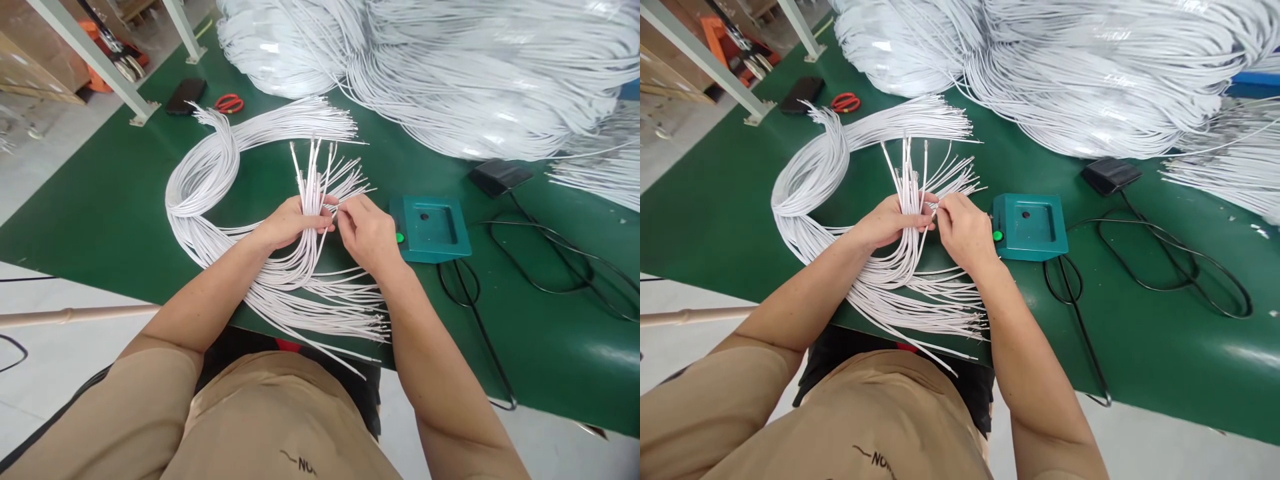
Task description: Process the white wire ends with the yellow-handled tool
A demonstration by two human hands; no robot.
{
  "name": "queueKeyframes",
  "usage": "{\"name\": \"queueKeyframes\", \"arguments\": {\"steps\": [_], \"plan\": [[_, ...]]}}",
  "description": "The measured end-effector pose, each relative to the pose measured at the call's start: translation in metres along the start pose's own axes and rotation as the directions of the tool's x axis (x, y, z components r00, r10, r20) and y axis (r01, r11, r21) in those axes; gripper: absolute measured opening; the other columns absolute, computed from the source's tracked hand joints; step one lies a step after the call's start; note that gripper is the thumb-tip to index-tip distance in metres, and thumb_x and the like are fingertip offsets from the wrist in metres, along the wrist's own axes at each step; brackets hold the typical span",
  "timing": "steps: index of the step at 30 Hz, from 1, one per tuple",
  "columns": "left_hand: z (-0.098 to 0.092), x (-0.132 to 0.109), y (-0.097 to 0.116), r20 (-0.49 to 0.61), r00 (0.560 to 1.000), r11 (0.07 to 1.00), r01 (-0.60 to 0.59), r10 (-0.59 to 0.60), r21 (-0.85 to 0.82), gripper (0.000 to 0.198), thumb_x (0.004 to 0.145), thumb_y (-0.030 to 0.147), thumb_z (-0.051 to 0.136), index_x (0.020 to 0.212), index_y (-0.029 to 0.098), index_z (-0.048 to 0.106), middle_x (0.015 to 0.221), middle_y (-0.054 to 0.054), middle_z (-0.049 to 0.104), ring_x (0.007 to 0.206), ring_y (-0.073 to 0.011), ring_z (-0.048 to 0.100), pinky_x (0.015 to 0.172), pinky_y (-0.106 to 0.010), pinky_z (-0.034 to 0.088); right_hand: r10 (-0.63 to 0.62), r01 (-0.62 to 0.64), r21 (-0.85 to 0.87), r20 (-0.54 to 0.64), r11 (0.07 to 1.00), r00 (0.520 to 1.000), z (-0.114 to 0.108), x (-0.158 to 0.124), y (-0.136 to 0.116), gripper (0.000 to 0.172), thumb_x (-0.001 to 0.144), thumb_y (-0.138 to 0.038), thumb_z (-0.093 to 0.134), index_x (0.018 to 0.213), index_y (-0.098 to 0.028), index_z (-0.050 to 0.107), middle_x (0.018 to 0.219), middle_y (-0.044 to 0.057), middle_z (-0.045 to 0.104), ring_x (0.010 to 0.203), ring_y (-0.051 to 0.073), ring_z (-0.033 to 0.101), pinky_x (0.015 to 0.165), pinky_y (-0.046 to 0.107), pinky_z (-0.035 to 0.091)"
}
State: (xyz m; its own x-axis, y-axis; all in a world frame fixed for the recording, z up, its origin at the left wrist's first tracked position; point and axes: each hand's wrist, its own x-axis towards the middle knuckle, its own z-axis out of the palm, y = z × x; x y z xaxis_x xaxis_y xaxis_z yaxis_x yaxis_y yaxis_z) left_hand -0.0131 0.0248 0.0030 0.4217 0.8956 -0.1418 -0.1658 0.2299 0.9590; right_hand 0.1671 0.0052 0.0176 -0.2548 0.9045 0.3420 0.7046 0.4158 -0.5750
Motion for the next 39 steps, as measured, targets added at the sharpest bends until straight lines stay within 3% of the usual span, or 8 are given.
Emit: {"name": "queueKeyframes", "arguments": {"steps": [3, 8, 13, 24, 31, 35, 37, 39], "plan": [[0.001, 0.002, -0.001, -0.018, 1.0, 0.999, 0.021, -0.022, -0.027, 0.041, 0.071, 0.009, 0.074, 0.111, 0.01, 0.063, 0.074, 0.0, 0.064, 0.071, -0.0102, 0.067, 0.068, -0.023, 0.05, -0.164, 0.162, -0.3, 0.022, 0.94, 0.986, -0.001, -0.002, 0.003, 0.026, 0.097, -0.024, 0.039, 0.086, -0.018, 0.062, 0.089, 0.009, 0.066, 0.081, 0.02, 0.057, 0.068, 0.031, 0.038], [0.003, 0.004, -0.004, -0.118, 0.993, 0.99, 0.01, 0.007, 0.141, 0.041, 0.071, 0.011, 0.072, 0.11, 0.012, 0.063, 0.076, 0.001, 0.065, 0.071, -0.012, 0.069, 0.069, -0.024, 0.051, -0.092, 0.098, -0.527, 0.037, 0.844, 0.995, -0.013, 0.001, 0.014, 0.017, 0.09, -0.023, 0.052, 0.1, -0.015, 0.064, 0.094, 0.014, 0.07, 0.096, 0.03, 0.056, 0.089, 0.043, 0.037], [0.007, 0.004, -0.005, -0.19, 0.981, 0.963, 0.021, 0.032, 0.27, 0.04, 0.069, 0.012, 0.072, 0.108, 0.012, 0.063, 0.076, 0.0, 0.067, 0.07, -0.0131, 0.068, 0.071, -0.027, 0.053, -0.021, 0.101, -0.515, 0.159, 0.851, 0.987, -0.017, 0.004, 0.023, 0.015, 0.085, -0.015, 0.054, 0.091, -0.016, 0.068, 0.078, 0.01, 0.069, 0.085, 0.026, 0.059, 0.097, 0.044, 0.037], [0.004, 0.012, -0.013, -0.208, 0.978, 0.904, 0.057, 0.036, 0.423, 0.04, 0.069, 0.016, 0.069, 0.108, 0.015, 0.065, 0.077, -0.001, 0.072, 0.071, -0.0162, 0.07, 0.076, -0.031, 0.054, -0.02, 0.085, -0.486, 0.137, 0.87, 0.99, -0.017, 0.007, 0.024, 0.021, 0.081, -0.011, 0.05, 0.078, -0.019, 0.069, 0.069, 0.009, 0.064, 0.077, 0.026, 0.054, 0.084, 0.043, 0.04], [0.006, 0.011, -0.011, -0.198, 0.98, 0.831, 0.083, 0.033, 0.55, 0.036, 0.069, 0.02, 0.068, 0.105, 0.018, 0.066, 0.075, 0.001, 0.074, 0.074, -0.0174, 0.071, 0.087, -0.035, 0.052, 0.018, 0.048, -0.465, 0.135, 0.884, 0.991, -0.017, 0.006, 0.024, 0.02, 0.085, -0.015, 0.051, 0.081, -0.018, 0.071, 0.069, 0.009, 0.063, 0.08, 0.026, 0.055, 0.089, 0.045, 0.042], [0.005, 0.011, -0.01, -0.195, 0.98, 0.827, 0.084, 0.031, 0.557, 0.036, 0.068, 0.02, 0.068, 0.105, 0.017, 0.067, 0.076, 0.0, 0.074, 0.074, -0.0177, 0.07, 0.087, -0.035, 0.051, -0.006, 0.001, -0.49, -0.008, 0.872, 1.0, -0.025, 0.001, 0.025, 0.02, 0.091, -0.024, 0.052, 0.097, -0.018, 0.07, 0.094, 0.012, 0.071, 0.106, 0.03, 0.057, 0.11, 0.06, 0.026], [0.004, 0.011, -0.01, -0.192, 0.981, 0.836, 0.086, 0.023, 0.542, 0.038, 0.068, 0.02, 0.069, 0.105, 0.017, 0.067, 0.076, 0.0, 0.074, 0.075, -0.0181, 0.071, 0.086, -0.035, 0.051, 0.039, -0.119, -0.548, -0.156, 0.828, 0.987, -0.03, -0.003, 0.031, 0.027, 0.094, -0.025, 0.048, 0.111, -0.016, 0.066, 0.118, 0.016, 0.068, 0.123, 0.034, 0.05, 0.113, 0.068, 0.015], [0.003, 0.011, -0.011, -0.185, 0.983, 0.848, 0.083, 0.018, 0.523, 0.039, 0.067, 0.019, 0.069, 0.106, 0.017, 0.067, 0.076, 0.001, 0.073, 0.075, -0.0183, 0.071, 0.085, -0.034, 0.051, 0.099, -0.217, -0.577, -0.229, 0.788, 0.968, -0.032, -0.006, 0.039, 0.033, 0.097, -0.026, 0.043, 0.121, -0.015, 0.062, 0.132, 0.02, 0.061, 0.13, 0.037, 0.045, 0.111, 0.072, 0.015]]}}
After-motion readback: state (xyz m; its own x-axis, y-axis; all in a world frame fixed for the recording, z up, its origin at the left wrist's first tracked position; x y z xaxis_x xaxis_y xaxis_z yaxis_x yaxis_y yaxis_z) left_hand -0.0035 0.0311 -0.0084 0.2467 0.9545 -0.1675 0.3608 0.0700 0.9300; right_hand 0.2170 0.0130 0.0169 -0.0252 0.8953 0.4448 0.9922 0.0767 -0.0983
